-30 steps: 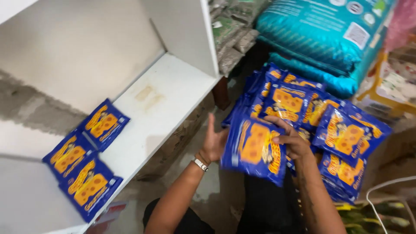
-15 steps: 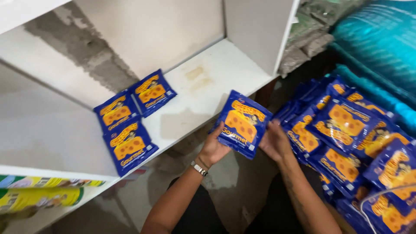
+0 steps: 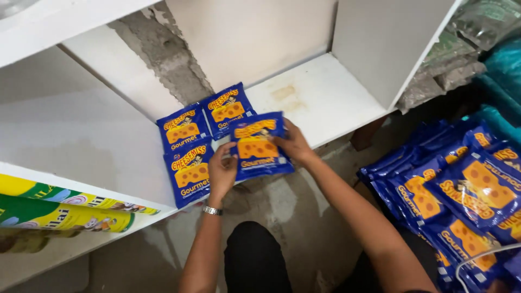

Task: Arranging and stocking snack pouches onto a retail shelf.

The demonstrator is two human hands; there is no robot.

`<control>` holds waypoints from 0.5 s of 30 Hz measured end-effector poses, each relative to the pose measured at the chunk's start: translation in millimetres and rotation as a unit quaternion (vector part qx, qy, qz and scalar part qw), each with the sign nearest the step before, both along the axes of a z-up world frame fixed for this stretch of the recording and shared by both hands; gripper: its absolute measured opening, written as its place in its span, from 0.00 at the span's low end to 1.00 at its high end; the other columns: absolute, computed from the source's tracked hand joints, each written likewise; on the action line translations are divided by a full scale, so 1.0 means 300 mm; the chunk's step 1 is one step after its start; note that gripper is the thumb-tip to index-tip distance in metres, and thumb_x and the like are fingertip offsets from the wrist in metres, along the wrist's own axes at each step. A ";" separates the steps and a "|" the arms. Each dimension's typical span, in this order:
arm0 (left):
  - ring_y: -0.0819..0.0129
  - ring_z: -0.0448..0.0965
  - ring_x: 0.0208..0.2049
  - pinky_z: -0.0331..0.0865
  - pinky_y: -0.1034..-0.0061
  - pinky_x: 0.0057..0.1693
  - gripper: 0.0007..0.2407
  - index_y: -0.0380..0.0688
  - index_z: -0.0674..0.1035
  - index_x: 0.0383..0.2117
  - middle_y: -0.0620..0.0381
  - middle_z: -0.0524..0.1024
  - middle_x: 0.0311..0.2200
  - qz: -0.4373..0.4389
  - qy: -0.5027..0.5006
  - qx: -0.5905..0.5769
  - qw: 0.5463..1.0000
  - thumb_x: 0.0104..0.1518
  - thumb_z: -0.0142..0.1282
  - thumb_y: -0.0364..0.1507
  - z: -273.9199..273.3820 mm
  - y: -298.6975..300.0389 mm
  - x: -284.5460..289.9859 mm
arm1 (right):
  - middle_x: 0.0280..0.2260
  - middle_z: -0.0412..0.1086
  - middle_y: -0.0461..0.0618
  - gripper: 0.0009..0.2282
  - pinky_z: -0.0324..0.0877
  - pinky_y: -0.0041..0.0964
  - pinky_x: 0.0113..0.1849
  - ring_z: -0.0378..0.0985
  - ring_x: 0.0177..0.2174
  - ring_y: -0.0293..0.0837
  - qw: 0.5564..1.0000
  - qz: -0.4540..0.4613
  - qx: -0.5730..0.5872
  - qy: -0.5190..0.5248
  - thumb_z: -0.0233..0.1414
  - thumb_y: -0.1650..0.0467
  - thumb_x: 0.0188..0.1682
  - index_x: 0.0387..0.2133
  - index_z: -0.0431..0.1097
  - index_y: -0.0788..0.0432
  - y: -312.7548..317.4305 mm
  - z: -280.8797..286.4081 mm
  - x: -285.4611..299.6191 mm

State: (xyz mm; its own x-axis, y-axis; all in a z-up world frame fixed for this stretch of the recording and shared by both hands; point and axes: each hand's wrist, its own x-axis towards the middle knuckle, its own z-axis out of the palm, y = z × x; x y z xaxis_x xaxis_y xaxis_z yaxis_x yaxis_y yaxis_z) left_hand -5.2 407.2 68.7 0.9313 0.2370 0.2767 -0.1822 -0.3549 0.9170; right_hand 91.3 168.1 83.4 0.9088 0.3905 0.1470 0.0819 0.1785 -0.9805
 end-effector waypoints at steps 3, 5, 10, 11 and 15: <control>0.65 0.77 0.29 0.71 0.72 0.39 0.13 0.46 0.82 0.50 0.52 0.80 0.31 0.107 0.057 0.129 0.984 0.58 0.57 0.24 0.122 -0.009 -0.029 | 0.46 0.75 0.58 0.31 0.75 0.38 0.46 0.79 0.44 0.44 0.985 -0.053 -0.040 -0.161 0.58 0.76 0.46 0.64 0.54 0.68 0.141 -0.030 0.072; 0.60 0.78 0.32 0.71 0.67 0.41 0.12 0.46 0.83 0.48 0.50 0.79 0.33 0.152 0.045 0.216 0.963 0.57 0.58 0.25 0.133 0.001 -0.030 | 0.43 0.76 0.61 0.31 0.75 0.38 0.45 0.80 0.42 0.45 0.977 -0.083 -0.099 -0.172 0.59 0.75 0.45 0.63 0.55 0.69 0.184 -0.003 0.075; 0.50 0.76 0.49 0.67 0.53 0.54 0.12 0.46 0.84 0.44 0.49 0.79 0.46 0.225 0.028 0.398 0.889 0.54 0.58 0.30 0.192 -0.038 -0.034 | 0.40 0.77 0.66 0.28 0.75 0.40 0.45 0.84 0.38 0.50 0.966 -0.109 -0.175 -0.157 0.58 0.72 0.45 0.61 0.61 0.68 0.225 0.003 0.062; 0.50 0.72 0.55 0.60 0.49 0.59 0.13 0.46 0.82 0.47 0.49 0.75 0.51 0.206 0.021 0.410 0.888 0.56 0.57 0.32 0.185 -0.043 -0.011 | 0.42 0.76 0.68 0.25 0.74 0.42 0.46 0.82 0.41 0.55 0.949 -0.133 -0.169 -0.230 0.59 0.72 0.46 0.58 0.64 0.69 0.227 -0.012 0.067; 0.49 0.58 0.69 0.42 0.42 0.70 0.19 0.47 0.74 0.61 0.49 0.64 0.67 0.115 -0.043 0.450 0.885 0.66 0.48 0.36 0.112 -0.079 0.108 | 0.43 0.75 0.67 0.19 0.74 0.45 0.46 0.80 0.42 0.60 0.940 -0.148 -0.195 -0.240 0.58 0.71 0.48 0.53 0.71 0.65 0.224 0.032 0.027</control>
